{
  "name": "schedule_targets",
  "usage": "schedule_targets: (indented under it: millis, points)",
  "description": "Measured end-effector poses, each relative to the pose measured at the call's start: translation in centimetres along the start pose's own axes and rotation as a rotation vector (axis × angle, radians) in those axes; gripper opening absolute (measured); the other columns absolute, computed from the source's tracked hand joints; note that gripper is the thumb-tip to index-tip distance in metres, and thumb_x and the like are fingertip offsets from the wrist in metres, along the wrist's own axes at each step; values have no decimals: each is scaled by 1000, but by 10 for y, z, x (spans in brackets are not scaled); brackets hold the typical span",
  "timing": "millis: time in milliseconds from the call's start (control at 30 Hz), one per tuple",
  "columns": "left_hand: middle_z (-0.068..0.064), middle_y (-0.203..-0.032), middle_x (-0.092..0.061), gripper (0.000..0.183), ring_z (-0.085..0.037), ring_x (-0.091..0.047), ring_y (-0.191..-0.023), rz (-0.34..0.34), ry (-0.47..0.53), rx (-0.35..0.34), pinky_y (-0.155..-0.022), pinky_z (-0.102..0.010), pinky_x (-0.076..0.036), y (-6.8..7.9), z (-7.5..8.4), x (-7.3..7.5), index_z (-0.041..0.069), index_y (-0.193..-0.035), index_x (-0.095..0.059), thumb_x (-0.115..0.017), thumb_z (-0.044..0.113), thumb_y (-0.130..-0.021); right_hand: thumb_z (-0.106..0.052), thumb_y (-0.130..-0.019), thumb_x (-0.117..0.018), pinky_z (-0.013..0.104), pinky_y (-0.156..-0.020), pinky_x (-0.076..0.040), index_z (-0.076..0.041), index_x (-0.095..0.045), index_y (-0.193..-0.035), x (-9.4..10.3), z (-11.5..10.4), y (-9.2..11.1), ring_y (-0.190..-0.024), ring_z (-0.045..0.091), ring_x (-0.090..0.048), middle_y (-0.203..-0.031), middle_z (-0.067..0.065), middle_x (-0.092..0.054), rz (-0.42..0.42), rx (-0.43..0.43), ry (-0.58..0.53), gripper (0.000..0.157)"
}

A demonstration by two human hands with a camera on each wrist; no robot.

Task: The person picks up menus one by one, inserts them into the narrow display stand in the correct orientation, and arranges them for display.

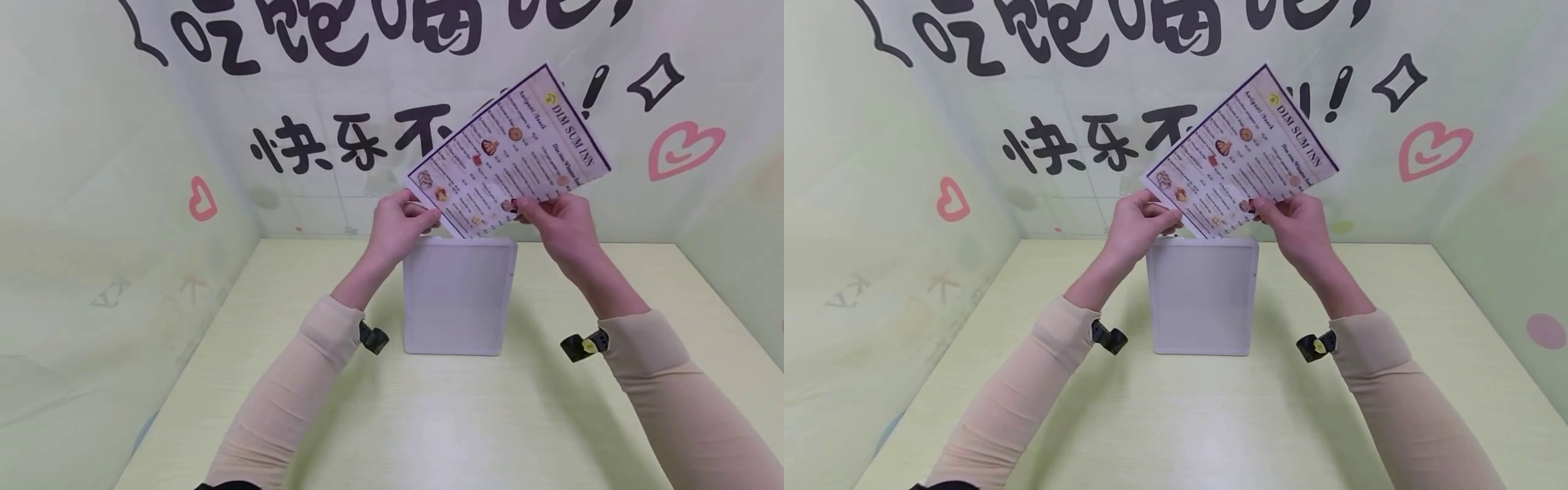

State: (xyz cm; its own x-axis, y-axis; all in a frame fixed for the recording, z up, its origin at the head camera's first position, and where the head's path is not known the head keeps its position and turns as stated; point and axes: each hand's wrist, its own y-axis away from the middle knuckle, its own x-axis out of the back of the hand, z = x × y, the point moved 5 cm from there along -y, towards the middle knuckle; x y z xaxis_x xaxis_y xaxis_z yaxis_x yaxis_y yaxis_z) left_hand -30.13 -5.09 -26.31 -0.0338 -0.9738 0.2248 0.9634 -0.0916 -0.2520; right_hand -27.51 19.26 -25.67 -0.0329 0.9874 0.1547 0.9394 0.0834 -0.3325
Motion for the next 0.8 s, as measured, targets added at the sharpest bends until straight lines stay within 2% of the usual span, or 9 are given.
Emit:
schedule_targets:
  millis: [167, 400, 533, 700, 800]
  points:
    - [-16, -93, -77, 24, -28, -76, -88, -17, 18, 47, -82, -31, -59, -2, -5, 1, -2, -116, -65, -73, 2, -93, -16, -106, -57, 28, -96, -53, -15, -49, -151, -3, -3, -3, -120, 22, -64, -147, 8, -57, -24, 4, 105, 46]
    - [-14, -94, -77, 25, -23, -75, -87, -26, -30, 83, -77, -27, -53, -4, -8, 3, 0, -116, -65, -74, 5, -93, -7, -106, -55, 25, -94, -54, -5, -48, -150, -3, -7, -7, -117, 19, -65, -146, 14, -57, -62, 1, 95, 44]
    - [-12, -95, -77, 26, -21, -75, -88, -25, -40, 106, -75, -27, -49, -4, -11, 4, 1, -116, -66, -76, 6, -92, -7, -106, -55, 26, -95, -54, -8, -48, -151, -4, -9, -7, -121, 21, -64, -147, 12, -56, -86, 6, 114, 46]
    - [-12, -94, -77, 26, -21, -75, -88, -31, -33, 105, -79, -29, -51, -4, -14, 5, 1, -116, -67, -76, 5, -91, -2, -104, -55, 29, -93, -55, -15, -45, -153, -6, -13, -8, -122, 26, -63, -148, 12, -56, -119, 64, 137, 51]
    - [-12, -93, -77, 26, -21, -75, -87, -34, -36, 97, -78, -29, -51, -4, -15, 5, 2, -115, -68, -77, 4, -91, -5, -105, -55, 26, -92, -55, -11, -49, -150, -5, -13, -9, -115, 20, -66, -145, 12, -59, -119, 27, 185, 46]
